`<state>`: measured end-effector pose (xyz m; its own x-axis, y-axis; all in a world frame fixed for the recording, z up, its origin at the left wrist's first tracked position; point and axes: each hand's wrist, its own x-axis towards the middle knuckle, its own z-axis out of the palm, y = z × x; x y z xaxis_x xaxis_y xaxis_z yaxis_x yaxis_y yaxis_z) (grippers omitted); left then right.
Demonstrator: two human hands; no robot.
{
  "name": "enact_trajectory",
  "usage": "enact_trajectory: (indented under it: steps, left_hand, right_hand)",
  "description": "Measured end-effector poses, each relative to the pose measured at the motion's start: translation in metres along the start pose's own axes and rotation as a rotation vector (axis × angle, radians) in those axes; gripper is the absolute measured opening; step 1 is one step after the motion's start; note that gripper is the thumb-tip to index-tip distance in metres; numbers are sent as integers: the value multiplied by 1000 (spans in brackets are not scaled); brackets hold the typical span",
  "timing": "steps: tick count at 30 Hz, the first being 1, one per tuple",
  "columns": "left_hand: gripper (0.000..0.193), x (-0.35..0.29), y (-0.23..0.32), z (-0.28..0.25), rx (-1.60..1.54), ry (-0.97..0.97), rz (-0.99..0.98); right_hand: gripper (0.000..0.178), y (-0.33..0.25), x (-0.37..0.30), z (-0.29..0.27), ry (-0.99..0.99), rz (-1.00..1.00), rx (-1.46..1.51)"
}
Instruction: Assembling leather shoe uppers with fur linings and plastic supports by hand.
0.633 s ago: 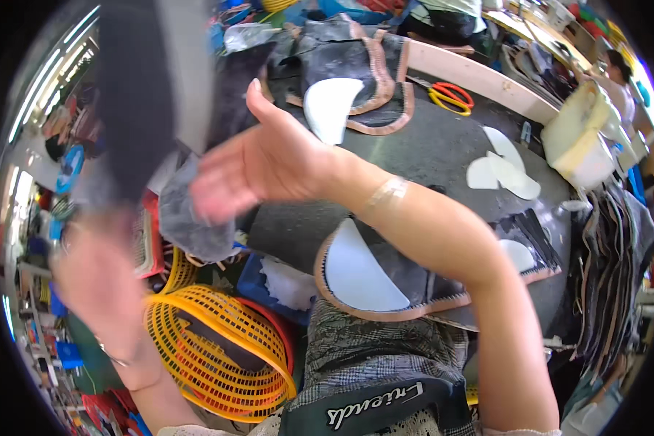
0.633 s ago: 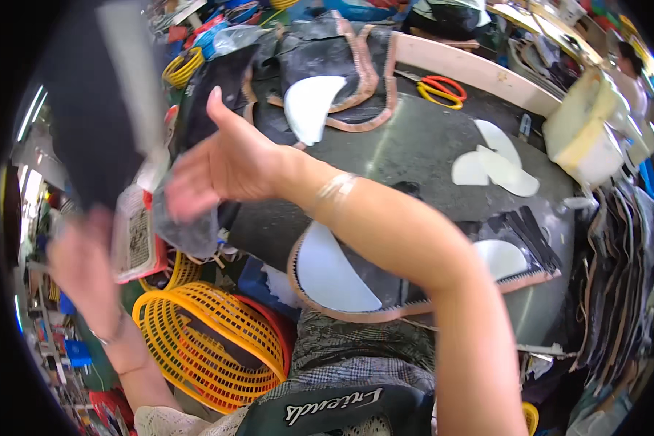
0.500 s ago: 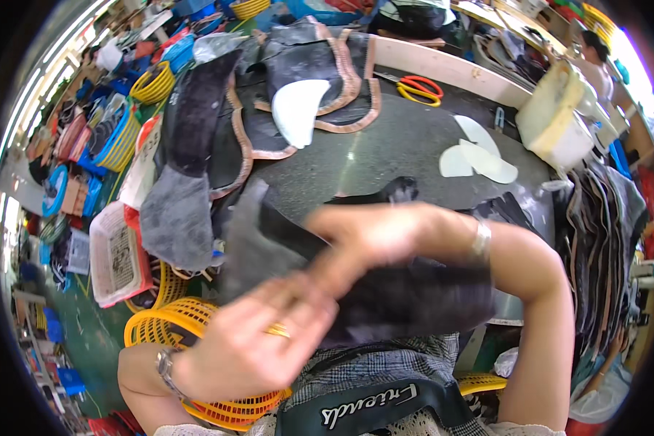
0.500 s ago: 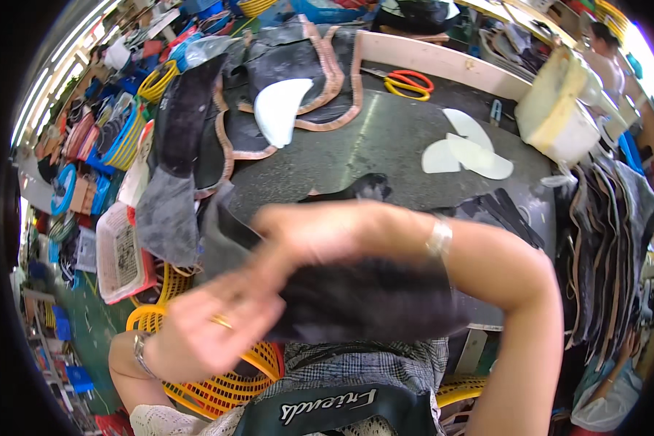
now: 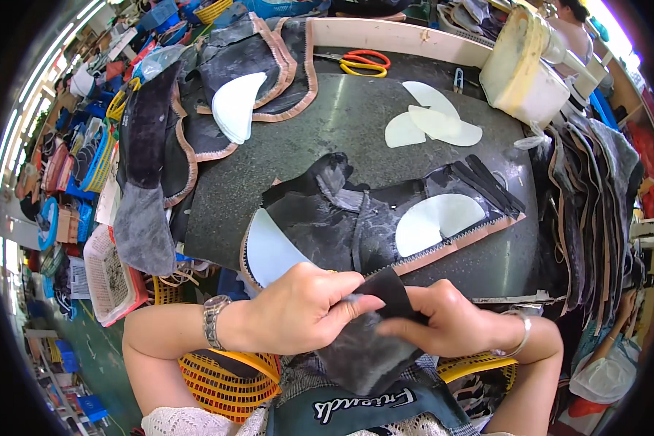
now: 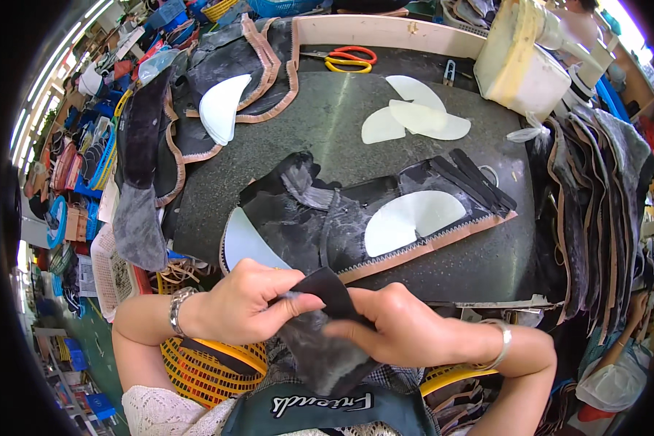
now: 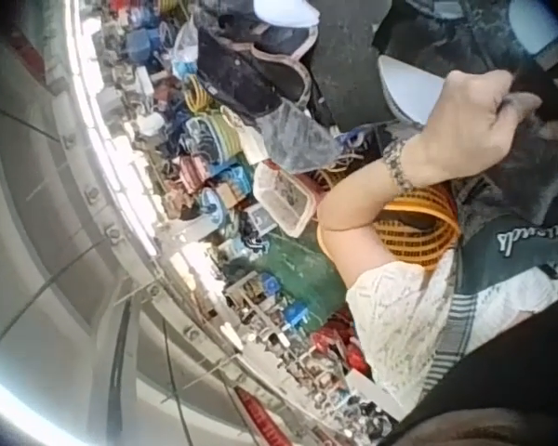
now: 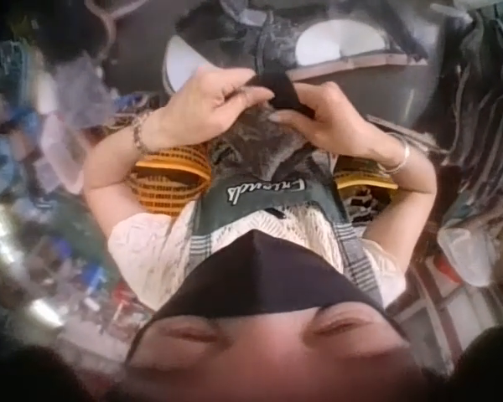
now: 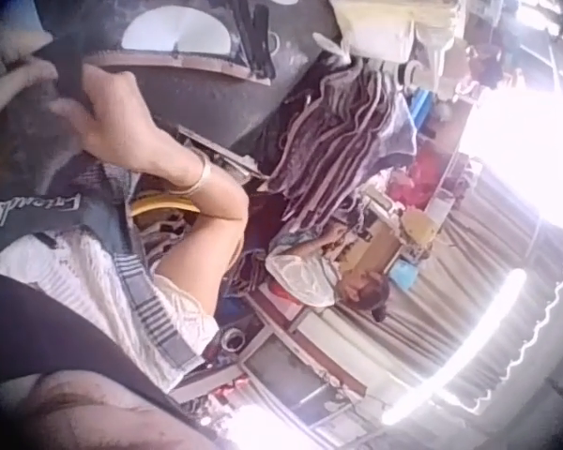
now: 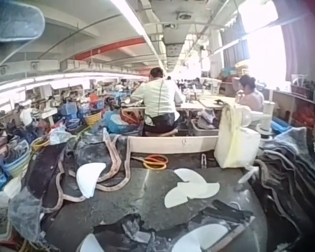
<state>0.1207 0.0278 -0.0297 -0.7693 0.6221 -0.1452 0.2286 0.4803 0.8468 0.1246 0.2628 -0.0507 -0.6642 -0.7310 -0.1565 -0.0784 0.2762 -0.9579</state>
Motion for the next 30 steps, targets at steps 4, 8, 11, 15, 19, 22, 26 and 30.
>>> enact_trajectory:
  steps: [4,8,11,15,19,22,26,30]
  left_hand:
    - [19,48,-27,-31,233,525,344]
    - [40,83,-71,-66,-4,312,-191]
    - [24,62,-63,-60,-277,303,-244]
    - [20,-7,-56,-38,-776,426,-168]
    - [21,-55,-78,-8,-994,516,-163]
    - [24,-77,-97,10,-1076,568,-158]
    - [25,-95,-112,19,-1156,599,-135]
    - [28,-104,-120,22,-1136,621,-113]
  right_hand:
    - [10,41,-9,1,190,-99,-128]
    - [15,26,-3,13,110,-319,-294]
    - [19,30,6,23,200,-316,-320]
    - [21,29,31,25,137,-562,-316]
    - [18,4,59,43,-154,-686,-152]
    - [15,6,93,69,-239,-536,6]
    - [19,24,122,84,56,-433,-262]
    - [15,12,129,85,-31,-258,-107]
